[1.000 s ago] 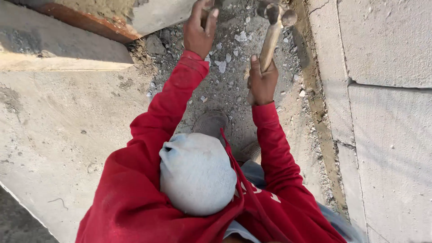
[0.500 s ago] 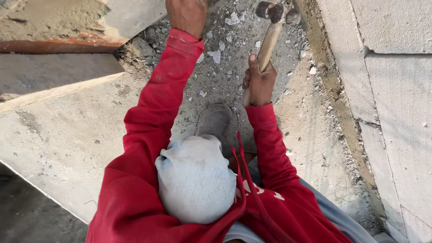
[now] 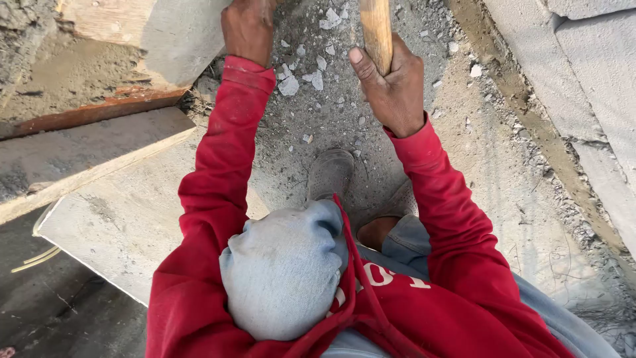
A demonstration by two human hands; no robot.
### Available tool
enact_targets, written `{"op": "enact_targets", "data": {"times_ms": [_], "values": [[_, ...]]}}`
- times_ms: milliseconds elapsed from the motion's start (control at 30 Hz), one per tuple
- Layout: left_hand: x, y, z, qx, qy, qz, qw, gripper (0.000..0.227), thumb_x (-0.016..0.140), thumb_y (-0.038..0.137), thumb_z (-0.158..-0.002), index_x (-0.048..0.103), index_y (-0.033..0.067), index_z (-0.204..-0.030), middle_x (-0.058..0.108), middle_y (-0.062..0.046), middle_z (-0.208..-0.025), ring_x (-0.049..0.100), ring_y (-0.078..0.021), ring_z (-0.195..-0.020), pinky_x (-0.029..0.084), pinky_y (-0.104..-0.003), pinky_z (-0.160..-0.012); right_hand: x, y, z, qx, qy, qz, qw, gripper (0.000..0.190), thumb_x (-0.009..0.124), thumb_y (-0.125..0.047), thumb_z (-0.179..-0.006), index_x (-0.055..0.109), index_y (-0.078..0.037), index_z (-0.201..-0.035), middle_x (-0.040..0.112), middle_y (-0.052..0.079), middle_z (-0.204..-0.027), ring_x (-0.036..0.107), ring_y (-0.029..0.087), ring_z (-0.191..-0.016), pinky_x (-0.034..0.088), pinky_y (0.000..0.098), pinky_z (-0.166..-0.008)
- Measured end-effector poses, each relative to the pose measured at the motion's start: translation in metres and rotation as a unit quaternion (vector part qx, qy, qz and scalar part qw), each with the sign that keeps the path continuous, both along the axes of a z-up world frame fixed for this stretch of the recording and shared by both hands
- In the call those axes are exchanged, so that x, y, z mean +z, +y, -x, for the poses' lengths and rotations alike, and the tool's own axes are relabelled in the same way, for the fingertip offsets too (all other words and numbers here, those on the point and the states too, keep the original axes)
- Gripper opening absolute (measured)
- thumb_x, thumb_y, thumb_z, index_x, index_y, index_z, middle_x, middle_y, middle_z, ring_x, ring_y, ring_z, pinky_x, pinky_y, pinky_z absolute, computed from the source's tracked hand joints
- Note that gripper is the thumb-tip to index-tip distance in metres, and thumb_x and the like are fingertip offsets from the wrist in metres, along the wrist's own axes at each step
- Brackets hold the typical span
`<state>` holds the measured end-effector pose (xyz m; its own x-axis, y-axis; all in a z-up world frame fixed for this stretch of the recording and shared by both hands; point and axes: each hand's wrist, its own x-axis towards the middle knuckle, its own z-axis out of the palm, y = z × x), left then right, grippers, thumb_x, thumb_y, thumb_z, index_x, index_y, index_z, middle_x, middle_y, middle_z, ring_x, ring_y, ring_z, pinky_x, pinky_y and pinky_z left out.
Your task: Use a hammer and chisel to remove concrete from a wall or structure.
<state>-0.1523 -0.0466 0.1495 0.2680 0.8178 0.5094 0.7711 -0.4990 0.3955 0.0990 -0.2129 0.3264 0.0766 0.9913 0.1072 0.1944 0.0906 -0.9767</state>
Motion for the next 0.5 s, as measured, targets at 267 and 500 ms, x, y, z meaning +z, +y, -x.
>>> {"op": "enact_targets", "data": {"times_ms": [267, 500], "values": [[0.038, -0.008, -0.038, -0.025, 0.0, -0.009, 1.0, 0.029, 0.069, 0.013, -0.099, 0.06, 0.0143, -0.126, 0.073, -0.011, -0.104, 0.073, -0.0332, -0.074, 0.059, -0.045, -0.06, 0.011, -0.029, 0.016, -0.034, 0.095, -0.133, 0.986, 0.029, 0.071, -0.025, -0.112, 0.059, 0.001, -0.11, 0.061, 0.008, -0.077, 0.06, 0.014, -0.058, 0.051, 0.0289, -0.052], [0.022, 0.005, -0.029, 0.016, 0.009, -0.037, 0.999, 0.031, 0.064, 0.011, -0.101, 0.059, 0.0123, -0.132, 0.072, -0.011, -0.099, 0.072, -0.0287, -0.067, 0.062, -0.04, -0.058, 0.011, -0.026, 0.021, -0.064, 0.205, -0.215, 0.953, 0.029, 0.07, -0.024, -0.109, 0.057, 0.001, -0.116, 0.059, 0.012, -0.085, 0.057, 0.017, -0.061, 0.052, 0.0338, -0.055]]}}
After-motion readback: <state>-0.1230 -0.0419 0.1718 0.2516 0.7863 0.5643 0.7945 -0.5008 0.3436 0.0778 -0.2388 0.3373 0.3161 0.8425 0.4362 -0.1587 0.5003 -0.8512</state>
